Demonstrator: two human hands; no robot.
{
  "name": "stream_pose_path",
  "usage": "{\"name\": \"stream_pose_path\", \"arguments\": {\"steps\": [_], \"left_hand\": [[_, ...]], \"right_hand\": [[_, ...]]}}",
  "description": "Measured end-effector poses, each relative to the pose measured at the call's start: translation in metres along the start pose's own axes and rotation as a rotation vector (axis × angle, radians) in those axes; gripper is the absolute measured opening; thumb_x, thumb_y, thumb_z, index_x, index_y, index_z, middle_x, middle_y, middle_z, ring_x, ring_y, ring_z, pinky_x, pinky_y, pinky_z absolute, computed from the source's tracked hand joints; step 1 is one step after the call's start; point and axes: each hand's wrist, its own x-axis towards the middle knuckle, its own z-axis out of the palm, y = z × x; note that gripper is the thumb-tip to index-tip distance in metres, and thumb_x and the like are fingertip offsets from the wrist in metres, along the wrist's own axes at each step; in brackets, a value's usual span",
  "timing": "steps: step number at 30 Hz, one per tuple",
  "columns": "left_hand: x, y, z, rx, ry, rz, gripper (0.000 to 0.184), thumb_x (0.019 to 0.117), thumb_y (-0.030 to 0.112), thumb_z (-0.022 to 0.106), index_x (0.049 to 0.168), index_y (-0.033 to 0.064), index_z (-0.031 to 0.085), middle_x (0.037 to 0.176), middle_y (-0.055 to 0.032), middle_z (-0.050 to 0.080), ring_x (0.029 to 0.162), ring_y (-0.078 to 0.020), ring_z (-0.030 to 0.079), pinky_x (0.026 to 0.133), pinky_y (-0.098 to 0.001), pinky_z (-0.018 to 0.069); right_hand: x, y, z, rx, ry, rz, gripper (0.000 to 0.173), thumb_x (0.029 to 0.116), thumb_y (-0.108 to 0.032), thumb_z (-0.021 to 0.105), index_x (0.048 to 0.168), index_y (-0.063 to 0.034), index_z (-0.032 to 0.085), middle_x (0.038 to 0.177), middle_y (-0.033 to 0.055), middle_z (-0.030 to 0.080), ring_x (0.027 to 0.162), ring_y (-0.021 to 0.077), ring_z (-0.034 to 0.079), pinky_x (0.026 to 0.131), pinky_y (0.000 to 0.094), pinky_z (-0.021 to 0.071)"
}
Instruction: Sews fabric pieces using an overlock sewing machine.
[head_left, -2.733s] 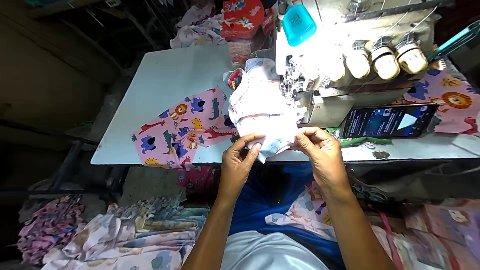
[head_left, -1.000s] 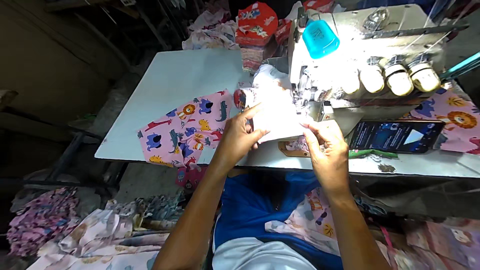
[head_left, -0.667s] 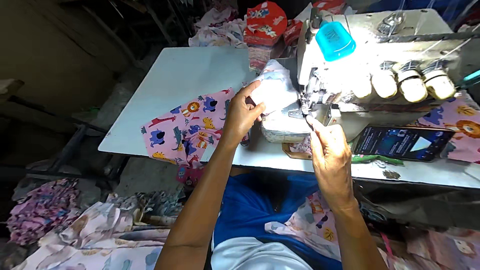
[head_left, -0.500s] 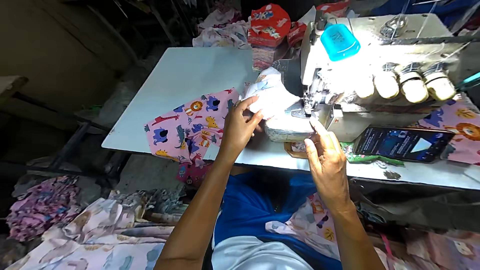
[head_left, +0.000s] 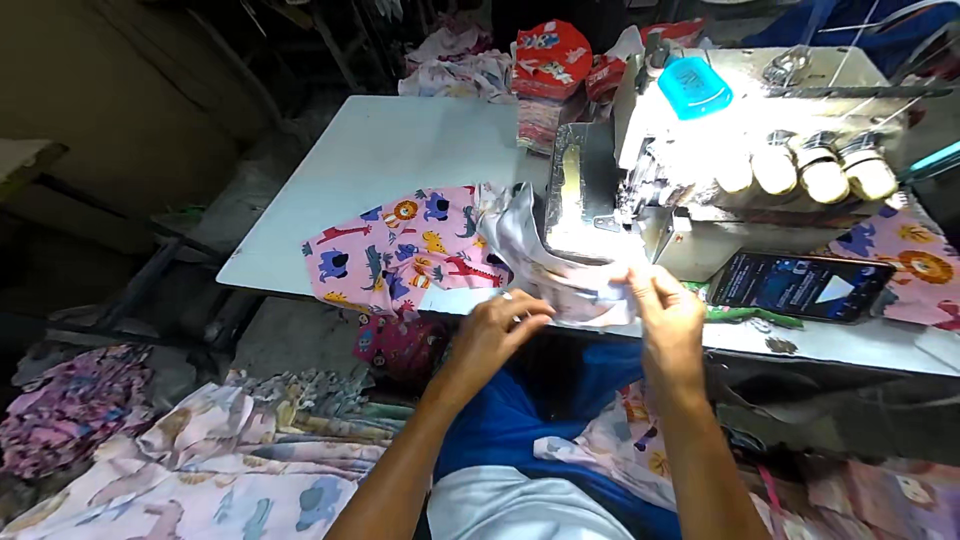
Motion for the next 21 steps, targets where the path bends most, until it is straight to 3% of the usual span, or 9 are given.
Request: {"name": "stream_pose_path", "arguments": {"steps": [2, 4, 5, 8, 12, 15, 17, 18, 21], "left_hand": [[-0.001, -0.024, -0.022, 0.201, 0.048, -0.135, 0.035, 0.1028, 0.032, 0.061, 0.128, 0.0088, 0.07, 0.13, -0.0118, 0.067, 0.122, -0.0301, 0.063, 0.103, -0.0531, 0.0495], [0.0, -0.063, -0.037, 0.388, 0.001, -0.283, 0.059, 0.105, 0.045, 0.053, 0.148, 0.0048, 0.052, 0.155, -0.021, 0.046, 0.145, -0.0423, 0.04, 0.116, -0.0663, 0.0291], [0.003, -0.085, -0.041, 0.466, -0.025, -0.329, 0.064, 0.1063, 0.048, 0.048, 0.152, 0.0022, 0.047, 0.161, -0.0241, 0.036, 0.151, -0.046, 0.028, 0.118, -0.0709, 0.0182], [0.033, -0.13, -0.064, 0.532, -0.117, -0.408, 0.065, 0.1094, 0.045, 0.039, 0.157, 0.0022, 0.038, 0.166, -0.0258, 0.023, 0.154, -0.0483, 0.015, 0.118, -0.073, 0.0088], [0.073, -0.1, -0.104, 0.137, -0.033, -0.37, 0.055, 0.1102, 0.023, 0.043, 0.156, -0.0049, 0.034, 0.156, -0.0294, 0.04, 0.145, -0.0452, 0.039, 0.118, -0.0624, 0.0312], [0.078, -0.008, -0.109, -0.386, 0.051, -0.084, 0.075, 0.1066, 0.051, 0.041, 0.16, 0.0007, 0.025, 0.154, -0.0078, 0.05, 0.141, -0.0183, 0.049, 0.115, -0.0382, 0.0419], [0.073, 0.044, -0.096, -0.604, -0.051, 0.135, 0.101, 0.0922, 0.067, 0.059, 0.157, -0.0028, 0.024, 0.153, -0.0015, 0.051, 0.139, -0.0131, 0.05, 0.114, -0.0344, 0.044], [0.068, 0.062, -0.086, -0.663, -0.141, 0.18, 0.101, 0.0871, 0.06, 0.071, 0.154, -0.0042, 0.03, 0.148, 0.0013, 0.055, 0.135, -0.0083, 0.052, 0.111, -0.0297, 0.0456], [0.05, 0.089, -0.059, -0.655, -0.36, 0.001, 0.034, 0.0824, 0.011, 0.081, 0.112, 0.0039, 0.066, 0.097, 0.0069, 0.075, 0.089, 0.0028, 0.07, 0.08, -0.0172, 0.0591]], "right_hand": [[0.007, 0.008, -0.018, 0.023, 0.112, 0.01, 0.007, 0.0981, -0.007, 0.065, 0.101, -0.004, 0.071, 0.09, -0.0033, 0.071, 0.079, 0.0017, 0.065, 0.073, 0.0209, 0.0557], [0.009, 0.003, -0.031, 0.04, 0.143, -0.021, 0.019, 0.0952, 0.0, 0.065, 0.114, 0.0002, 0.069, 0.108, 0.0024, 0.071, 0.095, 0.0068, 0.068, 0.084, 0.0245, 0.0584], [0.009, -0.004, -0.033, 0.04, 0.133, -0.052, 0.023, 0.0948, 0.002, 0.063, 0.117, 0.0005, 0.068, 0.113, 0.0034, 0.07, 0.1, 0.0082, 0.068, 0.086, 0.0251, 0.0585], [0.006, -0.045, -0.035, -0.028, 0.014, -0.226, 0.027, 0.0979, -0.001, 0.06, 0.123, -0.0056, 0.068, 0.124, -0.0006, 0.068, 0.11, 0.0065, 0.066, 0.092, 0.024, 0.0573], [0.01, -0.111, -0.047, -0.297, -0.155, -0.484, 0.023, 0.1028, -0.012, 0.058, 0.119, -0.0116, 0.074, 0.12, -0.0051, 0.07, 0.115, 0.0001, 0.062, 0.098, 0.0191, 0.0515], [0.021, -0.134, -0.038, -0.356, -0.381, -0.639, 0.02, 0.1001, -0.008, 0.061, 0.114, -0.0069, 0.076, 0.109, -0.0002, 0.073, 0.104, 0.0013, 0.066, 0.092, 0.0165, 0.0542], [0.028, -0.135, -0.019, -0.314, -0.512, -0.712, 0.019, 0.0977, -0.004, 0.063, 0.111, -0.0027, 0.077, 0.102, 0.005, 0.074, 0.095, 0.0053, 0.069, 0.086, 0.0183, 0.0555], [0.03, -0.134, -0.009, -0.285, -0.535, -0.717, 0.019, 0.0973, -0.004, 0.063, 0.111, -0.0014, 0.076, 0.101, 0.0065, 0.074, 0.093, 0.006, 0.067, 0.084, 0.0183, 0.0541], [0.033, -0.136, 0.002, -0.254, -0.439, -0.633, 0.024, 0.0972, -0.008, 0.067, 0.12, -0.0016, 0.072, 0.113, 0.0063, 0.073, 0.101, 0.0038, 0.068, 0.089, 0.0174, 0.0543]]}}
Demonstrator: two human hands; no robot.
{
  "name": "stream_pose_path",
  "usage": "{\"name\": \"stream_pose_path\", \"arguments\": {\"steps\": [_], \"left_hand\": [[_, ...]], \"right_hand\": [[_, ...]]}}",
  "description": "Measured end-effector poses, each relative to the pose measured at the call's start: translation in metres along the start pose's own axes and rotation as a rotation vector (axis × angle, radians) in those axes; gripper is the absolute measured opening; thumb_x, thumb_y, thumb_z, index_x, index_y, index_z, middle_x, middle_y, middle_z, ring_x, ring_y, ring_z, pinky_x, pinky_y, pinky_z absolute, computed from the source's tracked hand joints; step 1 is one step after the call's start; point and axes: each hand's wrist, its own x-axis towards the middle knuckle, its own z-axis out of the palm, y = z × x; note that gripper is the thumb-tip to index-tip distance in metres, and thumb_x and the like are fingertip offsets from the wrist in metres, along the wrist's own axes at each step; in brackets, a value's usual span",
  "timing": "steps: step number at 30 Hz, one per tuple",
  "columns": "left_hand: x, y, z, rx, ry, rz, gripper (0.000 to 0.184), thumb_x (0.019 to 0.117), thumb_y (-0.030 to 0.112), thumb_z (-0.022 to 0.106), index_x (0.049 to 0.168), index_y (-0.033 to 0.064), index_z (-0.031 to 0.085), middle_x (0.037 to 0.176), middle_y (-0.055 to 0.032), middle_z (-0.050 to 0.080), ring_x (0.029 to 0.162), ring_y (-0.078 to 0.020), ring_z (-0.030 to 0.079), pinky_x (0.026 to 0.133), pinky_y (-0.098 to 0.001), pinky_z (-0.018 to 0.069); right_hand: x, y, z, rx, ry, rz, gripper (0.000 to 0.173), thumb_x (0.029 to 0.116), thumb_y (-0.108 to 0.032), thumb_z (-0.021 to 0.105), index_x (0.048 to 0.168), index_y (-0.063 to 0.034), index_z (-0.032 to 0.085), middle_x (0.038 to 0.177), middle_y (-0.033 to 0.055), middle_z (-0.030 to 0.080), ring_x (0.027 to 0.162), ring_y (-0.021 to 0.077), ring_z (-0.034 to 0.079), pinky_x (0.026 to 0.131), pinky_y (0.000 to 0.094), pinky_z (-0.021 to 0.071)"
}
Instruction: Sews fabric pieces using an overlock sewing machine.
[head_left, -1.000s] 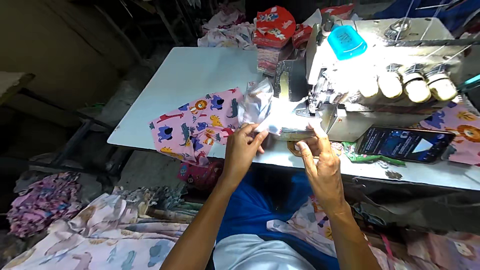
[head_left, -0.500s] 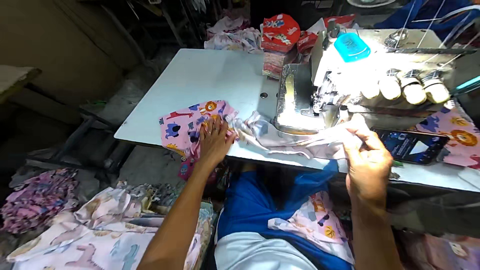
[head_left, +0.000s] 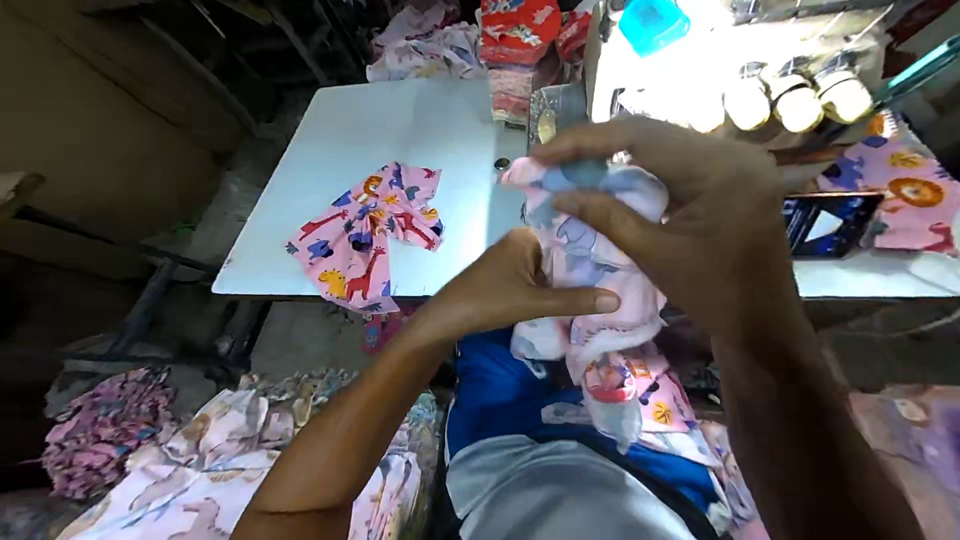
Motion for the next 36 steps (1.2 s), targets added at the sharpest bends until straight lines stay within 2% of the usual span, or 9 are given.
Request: {"name": "stream_pose_path", "arguments": {"steps": [2, 5, 8, 12, 18, 24, 28, 32, 36], "left_hand": [[-0.001, 0.0, 0.006, 0.097, -0.07, -0.121, 0.01, 0.0933, 0.005, 0.07, 0.103, 0.0027, 0.07, 0.088, 0.0016, 0.073, 0.079, 0.0024, 0.067, 0.073, -0.0149, 0.0552], [0.005, 0.017, 0.004, 0.113, -0.099, -0.217, 0.018, 0.1061, 0.016, 0.053, 0.114, 0.0102, 0.068, 0.096, 0.0103, 0.07, 0.089, 0.0096, 0.064, 0.081, -0.0116, 0.0546], [0.008, 0.032, 0.01, -0.123, 0.002, -0.335, 0.021, 0.1077, 0.027, 0.048, 0.11, 0.0202, 0.068, 0.09, 0.0143, 0.073, 0.084, 0.0065, 0.068, 0.076, -0.015, 0.0581], [0.014, 0.034, 0.008, -0.303, 0.176, -0.216, 0.027, 0.1095, 0.033, 0.042, 0.119, 0.0228, 0.066, 0.102, 0.0098, 0.074, 0.095, -0.0007, 0.071, 0.084, -0.0222, 0.0607], [-0.004, 0.032, -0.002, -0.376, 0.423, 0.045, 0.039, 0.1138, 0.031, 0.025, 0.131, 0.0202, 0.059, 0.12, 0.0052, 0.069, 0.112, -0.0052, 0.066, 0.096, -0.0256, 0.057], [-0.026, 0.014, -0.013, -0.367, 0.686, 0.187, 0.039, 0.113, 0.034, 0.027, 0.13, 0.02, 0.06, 0.123, 0.0049, 0.068, 0.118, -0.0076, 0.064, 0.104, -0.0305, 0.0535], [-0.035, -0.037, -0.033, 0.045, 1.165, -0.251, 0.024, 0.1054, 0.02, 0.056, 0.128, 0.0136, 0.055, 0.106, 0.0038, 0.07, 0.094, -0.005, 0.069, 0.083, -0.0277, 0.0605], [-0.031, -0.072, -0.067, 0.591, 0.749, -0.355, 0.074, 0.0991, 0.018, 0.065, 0.16, -0.0013, 0.026, 0.161, -0.026, 0.034, 0.144, -0.0391, 0.041, 0.112, -0.0582, 0.0392], [0.019, -0.035, -0.024, 0.767, 0.443, 0.011, 0.095, 0.0851, 0.051, 0.077, 0.156, 0.0, 0.038, 0.158, -0.0186, 0.042, 0.145, -0.0289, 0.042, 0.117, -0.0488, 0.0383]], "right_hand": [[0.001, 0.013, -0.004, 0.116, 0.126, 0.041, 0.03, 0.098, -0.01, 0.066, 0.125, 0.0038, 0.065, 0.112, 0.0054, 0.069, 0.09, 0.002, 0.064, 0.077, 0.0174, 0.0538], [-0.021, 0.045, -0.014, 0.417, 0.139, 0.164, 0.046, 0.1112, -0.029, 0.041, 0.139, 0.007, 0.048, 0.124, 0.0072, 0.067, 0.105, 0.013, 0.07, 0.092, 0.0315, 0.0611], [-0.075, 0.055, -0.008, 0.757, 0.066, 0.484, 0.068, 0.1064, -0.062, 0.022, 0.146, -0.016, 0.051, 0.131, -0.006, 0.066, 0.12, 0.0046, 0.062, 0.102, 0.0285, 0.0532], [-0.128, 0.069, 0.011, 0.994, 0.096, 0.69, 0.062, 0.0869, -0.085, 0.037, 0.108, -0.0373, 0.071, 0.102, -0.0194, 0.072, 0.1, -0.0044, 0.065, 0.088, 0.0233, 0.0557], [-0.161, 0.08, 0.005, 0.784, -0.071, 0.662, 0.032, 0.0809, -0.025, 0.085, 0.107, -0.0188, 0.069, 0.094, -0.0161, 0.073, 0.088, -0.0049, 0.069, 0.081, 0.018, 0.0591], [-0.163, 0.089, -0.005, 0.519, 0.172, 0.705, 0.011, 0.0933, -0.013, 0.07, 0.103, -0.0143, 0.075, 0.093, -0.0097, 0.074, 0.086, -0.0008, 0.069, 0.08, 0.0222, 0.0595], [-0.114, 0.096, -0.027, 0.358, 0.373, 0.569, 0.026, 0.0945, 0.002, 0.059, 0.118, -0.008, 0.067, 0.109, -0.0038, 0.07, 0.097, 0.0028, 0.067, 0.086, 0.0232, 0.0585], [-0.058, 0.085, -0.014, -0.028, 0.227, 0.484, 0.032, 0.0948, 0.003, 0.059, 0.127, 0.0009, 0.063, 0.109, 0.0119, 0.07, 0.095, 0.011, 0.068, 0.083, 0.0284, 0.057], [-0.025, 0.077, 0.015, -0.137, 0.174, 0.456, 0.016, 0.1018, -0.017, 0.063, 0.104, -0.0029, 0.07, 0.082, 0.0107, 0.066, 0.07, 0.0182, 0.063, 0.064, 0.0373, 0.0514]]}}
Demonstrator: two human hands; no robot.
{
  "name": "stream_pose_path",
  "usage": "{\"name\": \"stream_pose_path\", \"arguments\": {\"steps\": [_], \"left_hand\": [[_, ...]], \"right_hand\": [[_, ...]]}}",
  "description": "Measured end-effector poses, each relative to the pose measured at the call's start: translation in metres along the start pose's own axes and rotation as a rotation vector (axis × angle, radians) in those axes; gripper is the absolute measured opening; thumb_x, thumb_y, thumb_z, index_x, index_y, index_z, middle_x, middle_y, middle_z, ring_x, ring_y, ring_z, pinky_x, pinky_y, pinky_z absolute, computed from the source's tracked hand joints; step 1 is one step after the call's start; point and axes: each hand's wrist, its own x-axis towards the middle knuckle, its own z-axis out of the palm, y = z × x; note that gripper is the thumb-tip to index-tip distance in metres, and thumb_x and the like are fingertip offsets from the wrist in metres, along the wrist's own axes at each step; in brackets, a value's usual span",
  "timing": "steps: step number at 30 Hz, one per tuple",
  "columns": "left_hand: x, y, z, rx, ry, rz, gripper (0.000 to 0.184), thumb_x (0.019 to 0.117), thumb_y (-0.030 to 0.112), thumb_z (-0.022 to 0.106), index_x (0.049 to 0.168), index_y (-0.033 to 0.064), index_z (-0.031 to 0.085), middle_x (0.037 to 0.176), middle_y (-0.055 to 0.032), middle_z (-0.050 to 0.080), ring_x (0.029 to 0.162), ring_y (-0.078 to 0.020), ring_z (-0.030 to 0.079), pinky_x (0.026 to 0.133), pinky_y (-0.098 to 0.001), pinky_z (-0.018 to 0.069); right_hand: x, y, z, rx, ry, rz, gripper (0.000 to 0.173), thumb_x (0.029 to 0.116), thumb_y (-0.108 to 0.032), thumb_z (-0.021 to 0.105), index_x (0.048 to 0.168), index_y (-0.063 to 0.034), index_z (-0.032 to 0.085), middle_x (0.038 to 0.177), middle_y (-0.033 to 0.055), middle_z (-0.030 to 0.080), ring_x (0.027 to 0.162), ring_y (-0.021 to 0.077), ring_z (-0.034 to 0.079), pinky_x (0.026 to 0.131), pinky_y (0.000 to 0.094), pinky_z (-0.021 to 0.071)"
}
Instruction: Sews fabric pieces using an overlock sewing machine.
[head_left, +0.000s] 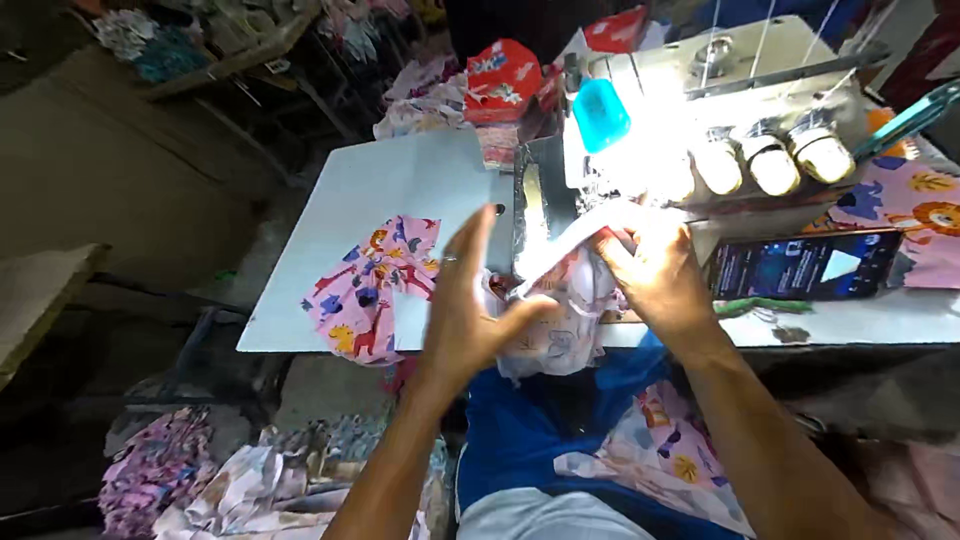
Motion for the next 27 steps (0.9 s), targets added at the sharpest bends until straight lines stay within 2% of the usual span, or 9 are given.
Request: {"name": "stream_pose_path", "arguments": {"steps": [2, 3, 5, 6, 8, 11, 17, 22, 27], "left_hand": [[0.013, 0.022, 0.014, 0.078, -0.049, 0.071, 0.098, 0.0803, 0.056, 0.079, 0.155, 0.0038, 0.042, 0.149, -0.0148, 0.054, 0.136, -0.0281, 0.052, 0.111, -0.0496, 0.0429], [0.019, 0.025, 0.018, 0.094, -0.043, 0.089, 0.081, 0.085, 0.049, 0.078, 0.147, 0.0035, 0.052, 0.134, -0.0137, 0.064, 0.122, -0.0266, 0.062, 0.101, -0.0475, 0.0495], [0.03, 0.025, 0.02, 0.029, 0.01, 0.103, 0.025, 0.0932, 0.024, 0.074, 0.109, 0.0045, 0.071, 0.093, -0.0075, 0.07, 0.08, -0.017, 0.066, 0.071, -0.0357, 0.0531], [0.033, 0.026, 0.018, -0.005, 0.019, 0.099, 0.012, 0.0965, 0.017, 0.069, 0.099, 0.0052, 0.07, 0.085, -0.0057, 0.068, 0.073, -0.0134, 0.063, 0.066, -0.0309, 0.0514], [0.037, 0.028, 0.013, -0.058, 0.03, 0.075, 0.011, 0.101, 0.015, 0.063, 0.096, 0.0058, 0.066, 0.081, -0.0041, 0.064, 0.069, -0.0086, 0.061, 0.063, -0.0236, 0.0505], [0.037, 0.025, 0.013, -0.128, 0.041, 0.027, 0.016, 0.1047, 0.019, 0.058, 0.096, 0.0066, 0.064, 0.075, -0.0019, 0.06, 0.059, -0.0038, 0.058, 0.053, -0.0165, 0.0474], [0.032, 0.021, 0.019, -0.094, 0.099, -0.024, 0.015, 0.1067, 0.022, 0.056, 0.105, 0.0097, 0.064, 0.068, 0.0019, 0.053, 0.051, -0.0017, 0.046, 0.046, -0.0153, 0.036], [0.028, 0.017, 0.021, -0.095, 0.16, 0.0, 0.018, 0.1066, 0.022, 0.056, 0.103, 0.0083, 0.066, 0.068, 0.0037, 0.055, 0.052, 0.0015, 0.047, 0.048, -0.0125, 0.0375], [0.026, 0.015, 0.021, -0.109, 0.131, 0.0, 0.015, 0.1041, 0.019, 0.058, 0.102, 0.007, 0.068, 0.073, 0.0021, 0.06, 0.057, 0.0009, 0.052, 0.051, -0.0131, 0.0419]], "right_hand": [[0.002, -0.003, 0.01, 0.047, 0.033, -0.004, 0.02, 0.0997, -0.026, 0.067, 0.092, -0.0084, 0.065, 0.068, 0.0006, 0.054, 0.056, 0.0079, 0.048, 0.052, 0.0252, 0.0399], [0.001, -0.003, 0.012, 0.082, 0.055, 0.013, 0.02, 0.0986, -0.027, 0.069, 0.09, -0.0096, 0.065, 0.066, -0.0016, 0.052, 0.054, 0.005, 0.045, 0.05, 0.0216, 0.0374], [-0.006, -0.002, 0.013, 0.138, 0.087, 0.076, 0.017, 0.0978, -0.025, 0.07, 0.092, -0.0105, 0.066, 0.068, -0.0034, 0.054, 0.056, 0.0012, 0.048, 0.051, 0.0177, 0.039], [-0.011, 0.001, 0.012, 0.171, 0.092, 0.119, 0.014, 0.0975, -0.025, 0.07, 0.095, -0.012, 0.067, 0.072, -0.0052, 0.057, 0.059, -0.0013, 0.051, 0.052, 0.016, 0.0416], [-0.025, 0.006, 0.01, 0.303, 0.096, 0.202, 0.016, 0.0938, -0.02, 0.073, 0.108, -0.0121, 0.072, 0.084, -0.0071, 0.07, 0.069, -0.0043, 0.064, 0.061, 0.0137, 0.0541], [-0.041, 0.01, 0.017, 0.579, 0.217, 0.242, 0.016, 0.092, -0.005, 0.073, 0.108, -0.008, 0.072, 0.088, -0.0045, 0.074, 0.074, 0.0013, 0.071, 0.067, 0.0178, 0.0611], [-0.039, 0.011, 0.03, 0.768, 0.345, 0.299, 0.014, 0.0986, -0.004, 0.064, 0.11, -0.008, 0.07, 0.094, -0.0003, 0.073, 0.079, 0.0084, 0.072, 0.069, 0.0268, 0.0638], [-0.035, 0.012, 0.034, 0.714, 0.383, 0.26, 0.012, 0.0932, -0.008, 0.073, 0.105, -0.0103, 0.073, 0.089, -0.0029, 0.074, 0.074, 0.0042, 0.069, 0.065, 0.0202, 0.0592], [-0.032, 0.006, 0.028, 0.611, 0.357, 0.192, 0.026, 0.0895, -0.001, 0.074, 0.115, -0.0072, 0.07, 0.101, -0.0045, 0.073, 0.09, 0.002, 0.07, 0.081, 0.0188, 0.0594]]}}
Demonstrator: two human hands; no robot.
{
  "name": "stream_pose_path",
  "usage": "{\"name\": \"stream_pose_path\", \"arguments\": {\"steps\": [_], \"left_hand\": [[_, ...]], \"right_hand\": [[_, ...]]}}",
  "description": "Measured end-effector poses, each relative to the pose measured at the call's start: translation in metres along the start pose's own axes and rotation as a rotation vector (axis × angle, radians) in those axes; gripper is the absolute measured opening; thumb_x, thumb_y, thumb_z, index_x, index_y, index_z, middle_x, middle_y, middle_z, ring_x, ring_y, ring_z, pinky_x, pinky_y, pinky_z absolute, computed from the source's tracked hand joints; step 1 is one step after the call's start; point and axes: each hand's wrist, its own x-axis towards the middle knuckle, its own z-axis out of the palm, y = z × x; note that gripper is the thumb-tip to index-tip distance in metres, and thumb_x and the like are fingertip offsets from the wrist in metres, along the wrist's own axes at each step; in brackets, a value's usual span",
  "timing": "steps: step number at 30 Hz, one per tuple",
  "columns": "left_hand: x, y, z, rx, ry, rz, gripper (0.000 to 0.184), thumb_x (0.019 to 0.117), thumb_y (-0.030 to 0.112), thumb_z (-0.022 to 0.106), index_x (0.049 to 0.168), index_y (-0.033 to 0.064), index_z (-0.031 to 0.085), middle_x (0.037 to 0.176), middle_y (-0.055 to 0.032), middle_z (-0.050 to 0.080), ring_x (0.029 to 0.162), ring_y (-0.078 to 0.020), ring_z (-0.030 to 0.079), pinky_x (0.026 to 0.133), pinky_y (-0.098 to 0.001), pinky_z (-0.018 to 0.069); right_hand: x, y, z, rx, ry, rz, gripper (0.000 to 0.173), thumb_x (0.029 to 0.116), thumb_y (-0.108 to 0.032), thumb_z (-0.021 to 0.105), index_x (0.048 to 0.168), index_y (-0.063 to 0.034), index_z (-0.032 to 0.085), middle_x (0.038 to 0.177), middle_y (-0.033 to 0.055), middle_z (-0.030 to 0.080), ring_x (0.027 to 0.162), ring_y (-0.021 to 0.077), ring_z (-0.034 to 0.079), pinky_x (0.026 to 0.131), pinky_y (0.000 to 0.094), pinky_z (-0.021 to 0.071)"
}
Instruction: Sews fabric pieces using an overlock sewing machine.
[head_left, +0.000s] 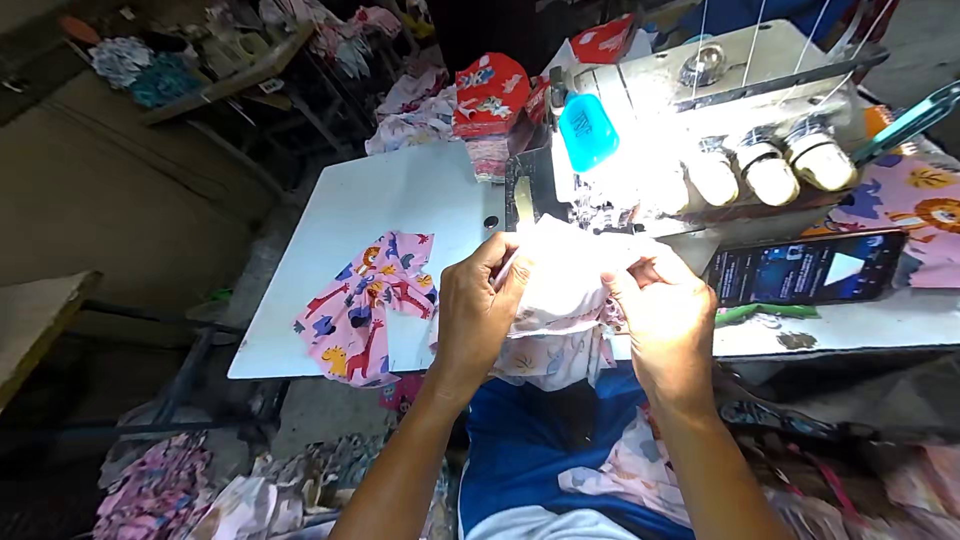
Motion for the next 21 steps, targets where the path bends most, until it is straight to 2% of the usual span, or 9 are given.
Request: {"name": "stream_pose_path", "arguments": {"steps": [2, 5, 7, 10, 13, 15, 17, 19, 21], "left_hand": [[0.001, 0.0, -0.002, -0.004, 0.026, 0.038, 0.017, 0.1035, 0.017, 0.06, 0.103, 0.0039, 0.07, 0.083, -0.0005, 0.065, 0.068, 0.0006, 0.058, 0.06, -0.0126, 0.0468], [0.003, 0.006, -0.007, -0.034, 0.093, 0.107, 0.024, 0.1066, 0.021, 0.056, 0.107, 0.0016, 0.07, 0.096, -0.0013, 0.063, 0.085, 0.0004, 0.059, 0.074, -0.0135, 0.0478], [0.001, 0.012, -0.008, -0.053, 0.128, 0.137, 0.027, 0.1084, 0.022, 0.052, 0.109, 0.0005, 0.069, 0.099, -0.0015, 0.062, 0.089, 0.0003, 0.059, 0.079, -0.0144, 0.0475], [-0.008, 0.015, -0.005, -0.021, 0.177, 0.237, 0.029, 0.1113, 0.021, 0.043, 0.112, 0.0001, 0.063, 0.095, -0.003, 0.062, 0.083, 0.0001, 0.061, 0.074, -0.0151, 0.0506], [-0.023, 0.026, -0.006, -0.006, 0.227, 0.346, 0.028, 0.1122, 0.024, 0.039, 0.113, 0.0032, 0.058, 0.095, -0.0025, 0.064, 0.083, 0.0016, 0.062, 0.074, -0.0144, 0.0509], [-0.032, 0.038, -0.009, -0.035, 0.246, 0.338, 0.026, 0.1125, 0.028, 0.037, 0.112, 0.0094, 0.055, 0.093, 0.0028, 0.062, 0.081, 0.0064, 0.06, 0.073, -0.0108, 0.0489], [-0.034, 0.039, -0.011, -0.079, 0.238, 0.217, 0.025, 0.1126, 0.03, 0.036, 0.112, 0.0127, 0.054, 0.083, 0.0079, 0.058, 0.067, 0.0096, 0.054, 0.061, -0.0085, 0.0467], [-0.025, 0.025, -0.011, -0.116, 0.206, 0.045, 0.025, 0.1128, 0.029, 0.037, 0.115, 0.0117, 0.054, 0.07, 0.0063, 0.053, 0.052, 0.0034, 0.049, 0.047, -0.0143, 0.0447], [-0.014, 0.003, -0.006, -0.065, 0.162, -0.038, 0.025, 0.1123, 0.024, 0.039, 0.118, 0.007, 0.057, 0.071, 0.0006, 0.054, 0.053, -0.0022, 0.051, 0.049, -0.018, 0.045]], "right_hand": [[0.002, -0.004, 0.0, -0.141, -0.025, -0.048, 0.028, 0.0908, -0.005, 0.074, 0.119, -0.0069, 0.071, 0.104, -0.0028, 0.072, 0.089, 0.0005, 0.068, 0.078, 0.0159, 0.0578], [0.002, -0.004, -0.002, -0.313, -0.068, -0.111, 0.029, 0.0926, -0.005, 0.071, 0.121, -0.0055, 0.071, 0.109, 0.0027, 0.071, 0.094, 0.003, 0.069, 0.082, 0.0178, 0.0583], [-0.001, -0.003, -0.003, -0.338, -0.087, -0.122, 0.028, 0.0916, -0.005, 0.072, 0.119, -0.0022, 0.07, 0.108, 0.0054, 0.069, 0.093, 0.0029, 0.067, 0.081, 0.0168, 0.057], [-0.007, -0.006, -0.003, -0.32, -0.066, -0.097, 0.015, 0.0926, -0.009, 0.071, 0.107, -0.0038, 0.072, 0.102, 0.0028, 0.066, 0.086, 0.001, 0.064, 0.075, 0.0147, 0.0555], [-0.017, -0.026, -0.004, -0.15, -0.072, -0.115, 0.013, 0.1058, -0.017, 0.053, 0.118, -0.0138, 0.056, 0.105, -0.0092, 0.066, 0.09, -0.0031, 0.066, 0.077, 0.0168, 0.0577], [-0.02, -0.043, -0.002, -0.153, -0.05, -0.22, 0.012, 0.1086, -0.017, 0.049, 0.119, -0.0159, 0.053, 0.104, -0.0136, 0.062, 0.09, -0.0088, 0.061, 0.078, 0.0113, 0.0535], [-0.016, -0.046, 0.0, -0.265, -0.047, -0.28, 0.01, 0.106, -0.014, 0.053, 0.115, -0.0105, 0.056, 0.1, -0.0104, 0.063, 0.083, -0.0118, 0.058, 0.073, 0.0069, 0.0499], [-0.005, -0.032, 0.005, -0.322, -0.039, -0.225, 0.013, 0.1006, -0.014, 0.063, 0.11, -0.0062, 0.065, 0.092, -0.0061, 0.066, 0.073, -0.0082, 0.059, 0.067, 0.0093, 0.0508], [0.004, -0.015, 0.01, -0.319, -0.032, -0.145, 0.013, 0.0955, -0.017, 0.072, 0.105, -0.0096, 0.068, 0.087, -0.0068, 0.069, 0.071, -0.0062, 0.061, 0.065, 0.0107, 0.0517]]}}
